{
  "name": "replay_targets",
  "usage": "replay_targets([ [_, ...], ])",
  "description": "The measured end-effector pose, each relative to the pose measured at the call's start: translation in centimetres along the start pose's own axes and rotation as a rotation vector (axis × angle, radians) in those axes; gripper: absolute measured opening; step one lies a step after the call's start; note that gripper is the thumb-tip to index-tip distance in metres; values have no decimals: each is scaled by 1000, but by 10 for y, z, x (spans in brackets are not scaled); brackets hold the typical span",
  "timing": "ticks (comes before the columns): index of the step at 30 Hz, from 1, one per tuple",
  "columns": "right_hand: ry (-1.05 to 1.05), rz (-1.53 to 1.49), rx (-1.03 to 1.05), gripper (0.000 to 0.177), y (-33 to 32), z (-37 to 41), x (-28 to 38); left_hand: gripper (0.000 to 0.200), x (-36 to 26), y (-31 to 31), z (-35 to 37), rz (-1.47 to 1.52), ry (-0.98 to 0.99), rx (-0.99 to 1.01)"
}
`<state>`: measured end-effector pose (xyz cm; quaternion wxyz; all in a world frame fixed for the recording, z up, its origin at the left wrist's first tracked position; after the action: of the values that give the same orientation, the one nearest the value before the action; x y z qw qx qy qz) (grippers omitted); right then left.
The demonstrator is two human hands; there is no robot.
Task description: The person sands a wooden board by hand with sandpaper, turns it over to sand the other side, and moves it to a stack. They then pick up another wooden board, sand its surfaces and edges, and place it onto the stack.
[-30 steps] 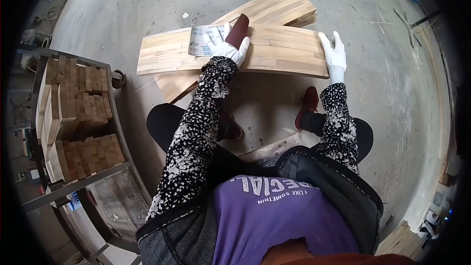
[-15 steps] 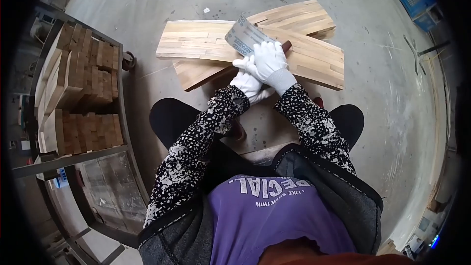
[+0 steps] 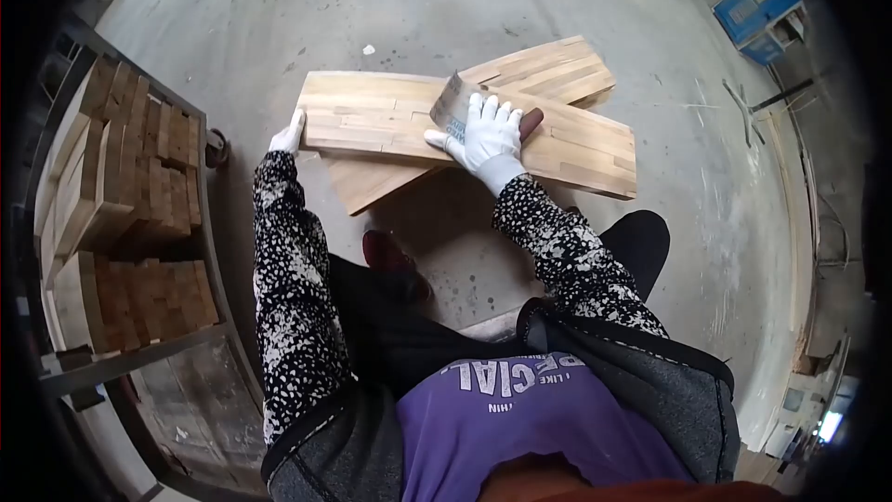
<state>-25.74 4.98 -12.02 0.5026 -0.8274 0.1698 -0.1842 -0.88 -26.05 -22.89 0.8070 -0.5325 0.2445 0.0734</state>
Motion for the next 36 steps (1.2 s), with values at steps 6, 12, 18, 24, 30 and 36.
replay_targets([
  [6, -92, 59, 93, 81, 9, -2, 5, 79, -10, -5, 65, 393, -109, 207],
  [12, -276, -12, 223, 57, 15, 2, 17, 75, 24, 5, 145, 394, -143, 376],
  [18, -554, -462, 132, 53, 7, 64, 103, 84, 17, 4, 212, 312, -201, 433],
  [24, -132, -515, 237, 66, -4, 57, 31, 89, 25, 10, 166, -62, -186, 170],
  [30, 73, 246, 231, 52, -43, -11, -137, 91, 11, 8, 167, -149, -197, 61],
  [36, -32, 408, 57, 42, -15, 6, -160, 91, 18, 24, 145, 151, -143, -105],
])
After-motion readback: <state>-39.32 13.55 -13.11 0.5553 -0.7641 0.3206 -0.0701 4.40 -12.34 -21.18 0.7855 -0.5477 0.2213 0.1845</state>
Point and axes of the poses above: each hand's wrist, its own z-axis away from the middle knuckle, its own y-axis out of the palm, x = y × z, the point moved 3 cm from there along -z, towards the middle knuckle, and after that the axes turned 13 degrees about -z, right-handed, at the moved point
